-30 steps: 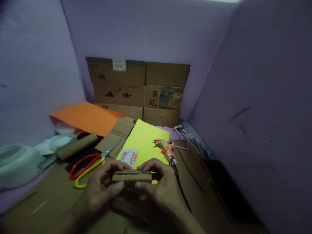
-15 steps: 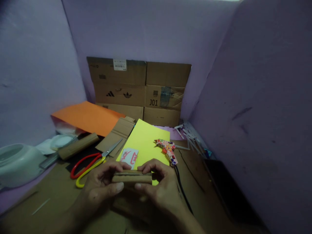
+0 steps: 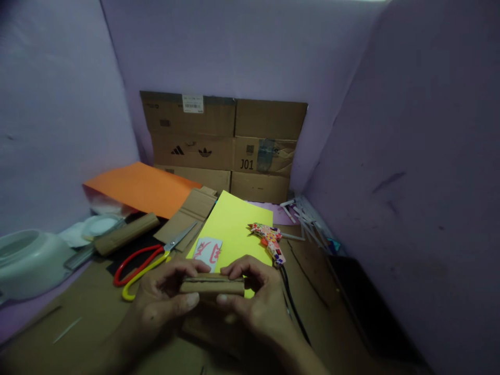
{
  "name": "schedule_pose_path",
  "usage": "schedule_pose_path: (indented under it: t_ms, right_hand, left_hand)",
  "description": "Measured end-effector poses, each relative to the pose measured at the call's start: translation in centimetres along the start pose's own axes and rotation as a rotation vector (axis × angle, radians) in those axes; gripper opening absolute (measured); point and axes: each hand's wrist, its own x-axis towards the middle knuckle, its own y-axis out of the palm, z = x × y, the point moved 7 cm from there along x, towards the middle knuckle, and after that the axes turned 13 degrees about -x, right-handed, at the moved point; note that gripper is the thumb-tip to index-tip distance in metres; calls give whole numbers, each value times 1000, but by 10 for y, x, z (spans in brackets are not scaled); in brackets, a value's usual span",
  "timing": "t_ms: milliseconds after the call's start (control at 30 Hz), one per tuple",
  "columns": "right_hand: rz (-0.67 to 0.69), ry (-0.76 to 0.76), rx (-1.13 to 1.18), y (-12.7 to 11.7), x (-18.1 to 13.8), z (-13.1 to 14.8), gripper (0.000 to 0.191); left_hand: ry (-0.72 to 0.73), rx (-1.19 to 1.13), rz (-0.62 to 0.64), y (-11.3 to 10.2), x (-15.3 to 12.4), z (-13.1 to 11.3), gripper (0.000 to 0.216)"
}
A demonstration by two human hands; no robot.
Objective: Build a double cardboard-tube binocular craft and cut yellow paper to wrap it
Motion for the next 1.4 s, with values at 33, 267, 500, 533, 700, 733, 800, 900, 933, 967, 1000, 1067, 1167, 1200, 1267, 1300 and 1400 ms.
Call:
schedule_pose_path:
  t_ms: [33,267,500,533,700,733,800,900,933,967,1000,1067,1167,1200,1267,1300,1400]
  right_hand:
    - [1,1,0,0,0,0,27]
    - [2,-19,-6,0,0,0,26]
    - [9,-24,7,0,-1,0,27]
    - [10,-26,4,0,-1,1,26]
    - [10,-36,7,0,-1,4,26]
    - [10,-35,6,0,-1,4,26]
    - [10,-39,0,0,-1,4,26]
    - [18,-70,-7,0,-3,4,26]
    - [19,-84,-6,1,-4,5,26]
    - [15,-97,-2,1,-4,7,25]
    - [1,-109,10,1,-4,8,25]
    - [-39,-99,55,2,-4,10,28]
    - [-73,2,210,7,-4,5,48]
    - [-52,53,281,12,-5,1,55]
    - [-3,149,413,21,-6,-6,61]
    - [7,194,466,25,-7,-10,62]
    - [-55,280,555,26,-9,-19,60]
  left_hand:
    - [8,1,1,0,0,0,17]
    - [1,-39,-31,-3,-1,4,17]
    - [-33,-55,-28,-3,-1,3,17]
    - [-39,-53,-25,-3,-1,4,17]
    - [-44,-33,-26,-2,-1,4,17]
    - [-46,-24,-27,-2,0,3,16]
    - [-43,-10,-19,0,0,1,17]
    - [-38,-10,5,2,1,-1,19]
    - [-32,-6,16,2,1,-2,18]
    - [-23,2,27,2,1,-2,18]
    - [-11,6,33,2,0,-2,17]
    - [24,1,26,2,-2,-3,18]
    - [70,-46,-9,3,-5,-2,20]
    - [79,-66,-15,5,-6,-2,20]
    - [81,-87,-16,10,-7,1,20]
    - [77,-83,-14,13,-7,2,20]
    - [42,-27,-17,18,-7,6,21]
